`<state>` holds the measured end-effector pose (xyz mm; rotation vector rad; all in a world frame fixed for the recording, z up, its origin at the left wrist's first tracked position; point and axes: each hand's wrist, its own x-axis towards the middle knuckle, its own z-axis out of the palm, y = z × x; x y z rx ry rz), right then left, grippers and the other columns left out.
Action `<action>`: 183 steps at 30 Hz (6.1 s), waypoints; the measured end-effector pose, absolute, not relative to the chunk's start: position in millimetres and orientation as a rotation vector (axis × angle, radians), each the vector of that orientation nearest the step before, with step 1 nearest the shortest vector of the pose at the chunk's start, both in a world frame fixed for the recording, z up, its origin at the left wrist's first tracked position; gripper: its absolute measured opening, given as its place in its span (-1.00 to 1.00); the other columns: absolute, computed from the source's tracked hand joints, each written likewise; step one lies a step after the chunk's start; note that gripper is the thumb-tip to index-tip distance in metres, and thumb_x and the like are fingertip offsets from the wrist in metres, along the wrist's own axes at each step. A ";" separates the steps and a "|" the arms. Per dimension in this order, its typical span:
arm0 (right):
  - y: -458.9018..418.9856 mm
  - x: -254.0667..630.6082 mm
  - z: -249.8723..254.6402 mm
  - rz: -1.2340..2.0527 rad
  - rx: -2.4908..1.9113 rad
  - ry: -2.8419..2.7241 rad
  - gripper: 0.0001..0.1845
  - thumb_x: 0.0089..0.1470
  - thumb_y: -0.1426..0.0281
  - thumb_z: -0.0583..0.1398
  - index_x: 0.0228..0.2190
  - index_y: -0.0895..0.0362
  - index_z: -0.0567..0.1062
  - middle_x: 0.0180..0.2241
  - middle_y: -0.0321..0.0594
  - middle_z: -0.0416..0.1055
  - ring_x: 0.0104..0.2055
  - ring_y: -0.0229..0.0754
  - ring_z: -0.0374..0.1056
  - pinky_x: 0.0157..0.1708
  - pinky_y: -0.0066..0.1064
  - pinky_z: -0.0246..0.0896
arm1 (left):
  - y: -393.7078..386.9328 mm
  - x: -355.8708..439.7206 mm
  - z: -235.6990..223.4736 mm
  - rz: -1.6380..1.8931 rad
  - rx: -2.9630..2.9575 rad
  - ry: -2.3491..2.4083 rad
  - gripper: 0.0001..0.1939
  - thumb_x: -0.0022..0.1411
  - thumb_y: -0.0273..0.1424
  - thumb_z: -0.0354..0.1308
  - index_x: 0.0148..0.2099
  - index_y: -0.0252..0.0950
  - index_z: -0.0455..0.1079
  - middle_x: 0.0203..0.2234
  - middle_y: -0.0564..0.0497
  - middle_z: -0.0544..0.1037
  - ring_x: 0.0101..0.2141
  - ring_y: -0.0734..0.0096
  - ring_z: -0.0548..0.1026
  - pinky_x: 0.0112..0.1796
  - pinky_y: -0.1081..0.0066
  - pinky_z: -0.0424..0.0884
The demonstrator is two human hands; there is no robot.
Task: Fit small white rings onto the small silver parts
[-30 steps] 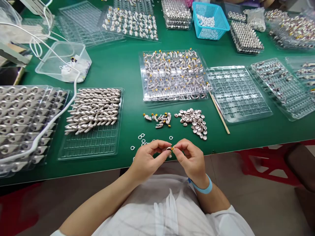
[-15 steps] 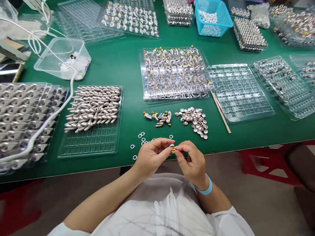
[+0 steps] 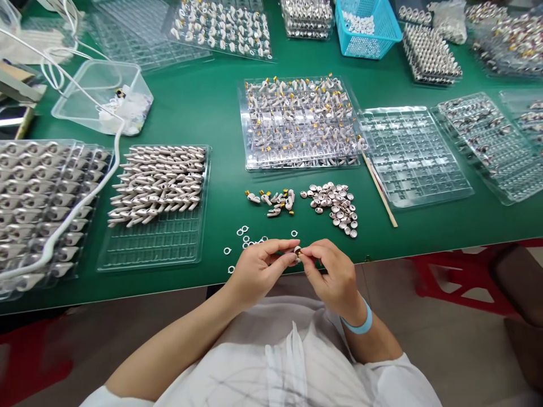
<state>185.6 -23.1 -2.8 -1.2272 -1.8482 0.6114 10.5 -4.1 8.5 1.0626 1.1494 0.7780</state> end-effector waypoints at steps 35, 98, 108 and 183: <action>-13.9 191.4 0.5 0.639 -1.100 -1.953 -0.83 0.17 0.56 0.15 -0.21 0.09 0.41 -0.33 -0.17 0.45 -0.31 -0.21 0.38 -0.36 -0.39 0.36 | -4.9 8.3 10.4 0.730 0.869 1.047 -0.74 0.14 -0.31 0.31 -0.15 -0.34 0.59 -0.37 -0.04 0.64 -0.40 0.47 0.57 -0.30 0.52 0.56; -17.9 171.5 -4.9 1.116 -1.412 -1.546 -0.92 0.10 0.43 0.17 -0.44 0.11 0.37 -0.48 -0.33 0.33 -0.54 -0.35 0.22 -0.57 -0.50 0.18 | -13.7 10.8 3.7 0.889 1.538 1.268 -0.77 0.25 -0.46 0.09 -0.17 -0.30 0.58 -0.30 -0.08 0.66 -0.34 0.36 0.60 -0.30 0.46 0.51; -19.1 166.3 -6.0 1.153 -1.399 -1.492 -0.89 0.08 0.44 0.16 -0.47 0.11 0.34 -0.50 -0.34 0.30 -0.57 -0.37 0.17 -0.60 -0.51 0.12 | -15.4 12.0 1.5 0.914 1.610 1.288 -0.78 0.24 -0.49 0.08 -0.19 -0.32 0.56 -0.36 -0.06 0.64 -0.39 0.41 0.57 -0.29 0.47 0.49; -16.1 194.3 -6.6 1.235 -1.202 -1.571 -0.82 0.16 0.39 0.24 -0.19 0.05 0.60 -0.39 -0.24 0.45 -0.43 -0.29 0.31 -0.46 -0.46 0.22 | 6.0 3.1 15.4 0.515 1.165 1.049 -0.74 0.24 -0.31 0.11 -0.14 -0.32 0.54 -0.30 -0.07 0.60 -0.34 0.37 0.48 -0.33 0.45 0.47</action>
